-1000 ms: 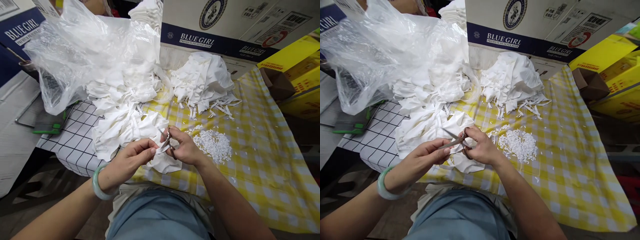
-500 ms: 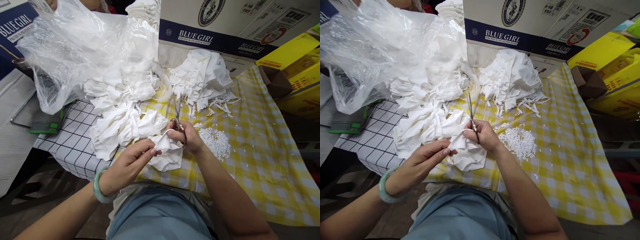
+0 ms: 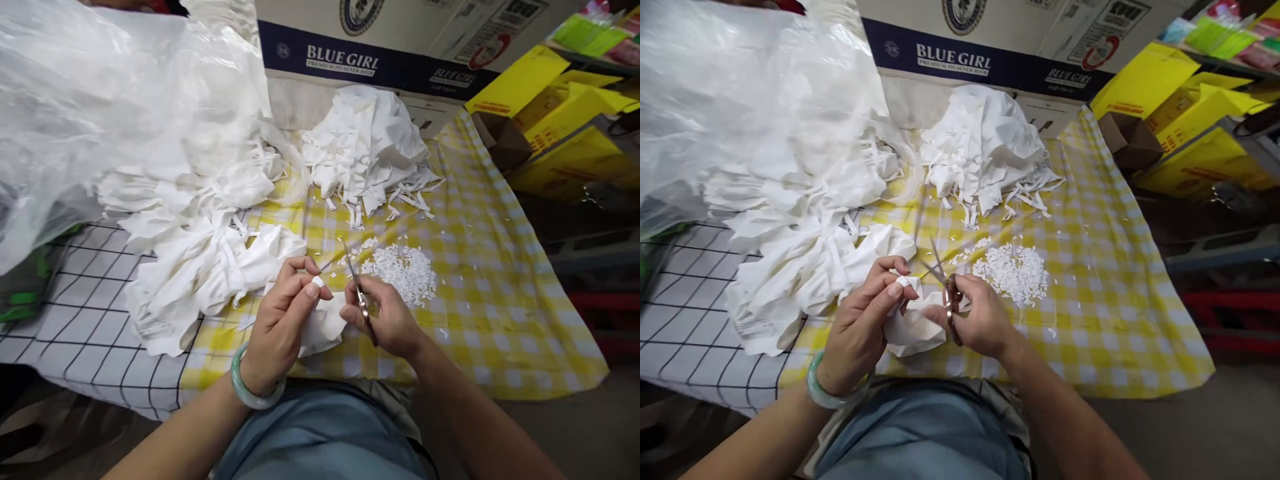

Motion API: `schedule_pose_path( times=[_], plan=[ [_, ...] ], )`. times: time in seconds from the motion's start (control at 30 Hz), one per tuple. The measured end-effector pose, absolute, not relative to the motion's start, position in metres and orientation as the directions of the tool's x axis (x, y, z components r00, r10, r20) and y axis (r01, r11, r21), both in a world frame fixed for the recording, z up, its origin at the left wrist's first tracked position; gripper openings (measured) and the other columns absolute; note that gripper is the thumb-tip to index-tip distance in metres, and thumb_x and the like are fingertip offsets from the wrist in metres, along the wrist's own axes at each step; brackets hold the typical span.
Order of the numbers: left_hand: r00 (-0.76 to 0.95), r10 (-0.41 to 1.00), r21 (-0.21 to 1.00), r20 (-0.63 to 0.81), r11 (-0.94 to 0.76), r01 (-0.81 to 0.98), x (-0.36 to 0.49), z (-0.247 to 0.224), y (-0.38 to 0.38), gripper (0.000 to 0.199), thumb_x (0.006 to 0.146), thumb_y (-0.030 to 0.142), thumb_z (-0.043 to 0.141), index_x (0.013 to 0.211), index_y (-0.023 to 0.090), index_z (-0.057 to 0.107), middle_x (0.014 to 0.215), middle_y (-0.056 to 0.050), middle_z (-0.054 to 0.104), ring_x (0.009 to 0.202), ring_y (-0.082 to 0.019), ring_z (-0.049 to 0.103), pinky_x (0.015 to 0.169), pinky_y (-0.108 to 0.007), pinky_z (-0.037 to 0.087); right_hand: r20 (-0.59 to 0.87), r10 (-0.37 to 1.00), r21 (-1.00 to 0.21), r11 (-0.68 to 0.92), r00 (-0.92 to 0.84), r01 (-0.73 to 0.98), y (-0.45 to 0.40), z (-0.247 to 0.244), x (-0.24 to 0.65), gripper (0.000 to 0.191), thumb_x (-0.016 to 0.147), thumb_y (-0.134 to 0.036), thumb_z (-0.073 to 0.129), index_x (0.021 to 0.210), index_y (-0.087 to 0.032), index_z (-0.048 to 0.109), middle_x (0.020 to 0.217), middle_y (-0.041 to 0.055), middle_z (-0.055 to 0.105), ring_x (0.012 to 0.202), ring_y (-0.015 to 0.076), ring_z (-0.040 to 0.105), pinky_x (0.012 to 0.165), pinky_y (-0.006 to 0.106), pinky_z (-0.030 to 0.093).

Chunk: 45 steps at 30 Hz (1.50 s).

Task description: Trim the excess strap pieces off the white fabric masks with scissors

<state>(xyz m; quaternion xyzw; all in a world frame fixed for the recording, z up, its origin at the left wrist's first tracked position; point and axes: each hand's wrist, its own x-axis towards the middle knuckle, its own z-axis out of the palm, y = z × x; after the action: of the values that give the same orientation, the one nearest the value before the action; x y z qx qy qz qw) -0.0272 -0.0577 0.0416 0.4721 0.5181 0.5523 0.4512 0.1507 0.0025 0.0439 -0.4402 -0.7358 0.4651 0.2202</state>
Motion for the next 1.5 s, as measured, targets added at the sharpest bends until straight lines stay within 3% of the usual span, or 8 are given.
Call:
schedule_pose_path(
  times=[0.13,0.3,0.53,0.77,1.5],
  plan=[
    [-0.068,0.990,0.987,0.122,-0.114,0.115,-0.010,0.034,-0.053,0.029,0.100,0.033,0.044,0.083,0.019,0.064,0.109,-0.011,0.051,0.115,-0.024,0.048,0.099,-0.037,0.044,-0.012,0.819,-0.736,0.381,-0.573,0.560,-0.005,0.051,0.171,0.048,0.073,-0.058,0.075,0.060,-0.021,0.047,0.056,-0.0030,0.051,0.059,0.0135,0.047,0.064,0.029,0.035],
    [-0.011,0.986,0.972,0.169,-0.164,0.170,-0.001,0.025,-0.051,0.027,0.101,0.030,0.041,0.083,0.020,0.059,0.111,-0.011,0.050,0.117,-0.024,0.046,0.101,-0.037,0.043,-0.009,0.828,-0.691,0.400,-0.561,0.601,-0.009,0.050,0.180,0.044,0.073,-0.053,0.075,0.058,-0.021,0.048,0.052,-0.0042,0.050,0.054,0.0121,0.045,0.063,0.028,0.034],
    [0.031,0.972,0.955,0.233,-0.234,0.181,0.003,0.023,-0.051,0.024,0.101,0.022,0.040,0.087,0.021,0.059,0.104,-0.009,0.053,0.119,-0.023,0.044,0.104,-0.040,0.040,-0.021,0.830,-0.687,0.393,-0.558,0.611,-0.010,0.043,0.183,0.037,0.070,-0.042,0.078,0.059,-0.020,0.050,0.052,-0.0052,0.052,0.054,0.0115,0.045,0.065,0.028,0.034],
    [0.063,0.961,0.946,0.268,-0.275,0.170,0.004,0.023,-0.050,0.023,0.101,0.018,0.039,0.089,0.023,0.059,0.087,-0.006,0.052,0.115,-0.023,0.043,0.103,-0.041,0.037,-0.022,0.834,-0.708,0.376,-0.552,0.597,-0.010,0.042,0.182,0.040,0.069,-0.043,0.078,0.056,-0.020,0.048,0.049,-0.0060,0.049,0.052,0.0103,0.042,0.063,0.028,0.033],
    [0.048,0.956,0.937,0.290,-0.294,0.187,0.009,0.020,-0.050,0.021,0.100,0.016,0.042,0.087,0.021,0.058,0.087,-0.005,0.052,0.115,-0.022,0.044,0.101,-0.038,0.040,-0.010,0.840,-0.739,0.359,-0.542,0.570,-0.014,0.038,0.185,0.044,0.074,-0.046,0.076,0.056,-0.018,0.047,0.048,-0.0067,0.046,0.050,0.0081,0.038,0.062,0.024,0.031]
  ],
)
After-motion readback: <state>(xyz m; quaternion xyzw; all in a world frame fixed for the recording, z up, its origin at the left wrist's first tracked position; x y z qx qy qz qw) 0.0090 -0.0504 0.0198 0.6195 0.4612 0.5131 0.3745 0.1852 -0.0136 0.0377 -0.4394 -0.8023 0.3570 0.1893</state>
